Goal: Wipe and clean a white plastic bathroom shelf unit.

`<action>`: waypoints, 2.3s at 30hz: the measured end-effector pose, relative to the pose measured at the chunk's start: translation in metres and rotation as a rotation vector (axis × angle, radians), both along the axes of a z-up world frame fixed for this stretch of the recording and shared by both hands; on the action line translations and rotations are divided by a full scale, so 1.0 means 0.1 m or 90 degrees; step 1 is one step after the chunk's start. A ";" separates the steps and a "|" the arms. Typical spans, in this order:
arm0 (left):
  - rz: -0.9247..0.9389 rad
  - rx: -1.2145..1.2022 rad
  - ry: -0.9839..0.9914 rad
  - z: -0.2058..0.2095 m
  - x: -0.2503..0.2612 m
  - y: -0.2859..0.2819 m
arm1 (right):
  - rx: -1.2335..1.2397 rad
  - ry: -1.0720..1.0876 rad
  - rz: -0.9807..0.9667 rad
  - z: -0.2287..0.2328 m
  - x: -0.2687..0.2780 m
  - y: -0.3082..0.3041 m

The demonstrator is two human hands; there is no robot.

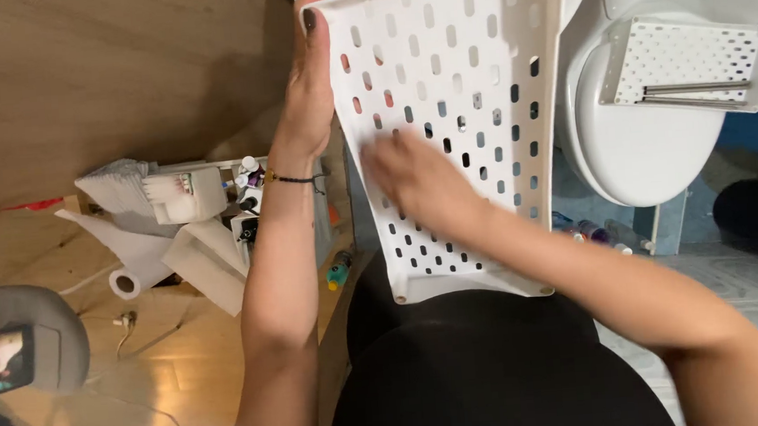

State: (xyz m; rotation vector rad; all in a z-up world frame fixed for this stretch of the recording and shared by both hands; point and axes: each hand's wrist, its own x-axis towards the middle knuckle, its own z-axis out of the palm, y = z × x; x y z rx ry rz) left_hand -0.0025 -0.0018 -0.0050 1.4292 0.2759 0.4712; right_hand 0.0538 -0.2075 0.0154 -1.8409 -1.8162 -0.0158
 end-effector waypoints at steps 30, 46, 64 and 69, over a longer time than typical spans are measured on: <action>0.079 0.258 0.285 0.04 0.59 -0.10 | -0.351 0.193 0.304 -0.11 0.32 -1.22; 0.058 0.487 0.213 -0.21 0.63 -0.08 | -0.025 0.144 0.038 -0.25 0.23 -0.38; 0.077 0.586 0.126 0.10 0.60 -0.19 | 0.012 -0.002 -0.070 -0.09 1.07 -0.57; 0.061 0.376 0.164 0.14 0.46 -0.14 | -0.119 0.111 0.105 -0.06 0.27 -1.25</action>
